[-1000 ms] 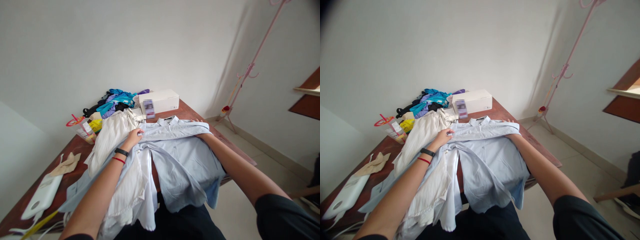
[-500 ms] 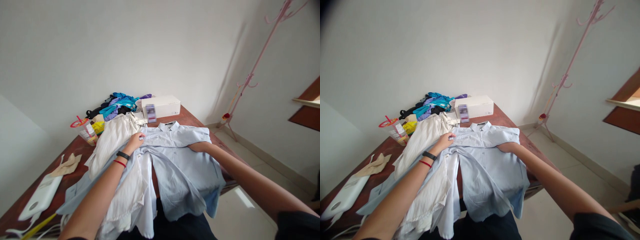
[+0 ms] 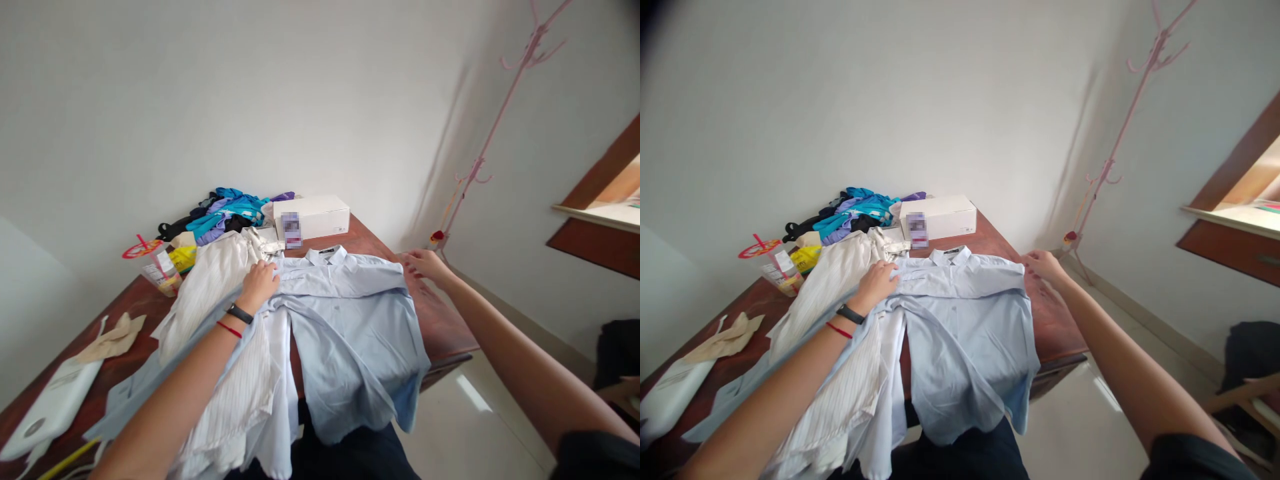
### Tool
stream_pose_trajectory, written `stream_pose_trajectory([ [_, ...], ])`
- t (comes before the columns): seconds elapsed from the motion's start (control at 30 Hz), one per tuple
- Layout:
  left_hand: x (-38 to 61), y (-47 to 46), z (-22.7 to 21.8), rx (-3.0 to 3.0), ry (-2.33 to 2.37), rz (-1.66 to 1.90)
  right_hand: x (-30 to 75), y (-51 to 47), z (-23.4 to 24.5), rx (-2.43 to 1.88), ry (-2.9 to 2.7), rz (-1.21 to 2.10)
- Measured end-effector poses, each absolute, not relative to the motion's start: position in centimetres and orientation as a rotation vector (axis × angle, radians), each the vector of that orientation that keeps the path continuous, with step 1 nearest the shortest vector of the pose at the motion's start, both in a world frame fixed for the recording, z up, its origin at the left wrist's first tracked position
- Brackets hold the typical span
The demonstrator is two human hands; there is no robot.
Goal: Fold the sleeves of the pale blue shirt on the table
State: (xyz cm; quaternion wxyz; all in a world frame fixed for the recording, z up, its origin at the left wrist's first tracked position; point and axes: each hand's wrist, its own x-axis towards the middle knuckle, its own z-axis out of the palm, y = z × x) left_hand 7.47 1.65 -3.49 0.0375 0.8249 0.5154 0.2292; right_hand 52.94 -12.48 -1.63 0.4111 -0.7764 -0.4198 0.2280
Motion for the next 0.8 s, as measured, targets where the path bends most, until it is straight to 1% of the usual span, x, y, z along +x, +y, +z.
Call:
stream_pose_trajectory([
  [0.07, 9.2, 0.6, -2.7, 2.640, 1.507, 0.701, 53.7, -11.6, -2.8, -1.976, -0.983, 0.665],
  [0.13, 11.6, -0.6, -2.0, 2.726, 1.273, 0.644, 53.8, -11.0, -3.6, -1.964, -0.987, 0.725],
  [0.3, 19.5, -4.4, -1.1, 2.831, 0.659, 0.395, 53.9, -9.8, -4.2, -1.934, -1.013, 0.708],
  [0.4, 24.9, -7.1, -1.4, 2.927, 0.407, 0.357, 54.3, -9.2, -4.4, -1.922, -1.035, 0.671],
  [0.5, 30.1, -9.2, -2.5, 3.034, 0.332, 0.362, 54.7, -8.7, -5.2, -1.906, -1.048, 0.596],
  [0.6, 34.0, -10.3, -3.9, 3.126, 0.382, 0.408, 55.2, -8.4, -6.4, -1.886, -1.046, 0.514],
  [0.8, 36.8, -10.4, -5.4, 3.174, 0.454, 0.365, 55.7, -7.9, -7.8, -1.874, -1.043, 0.498],
])
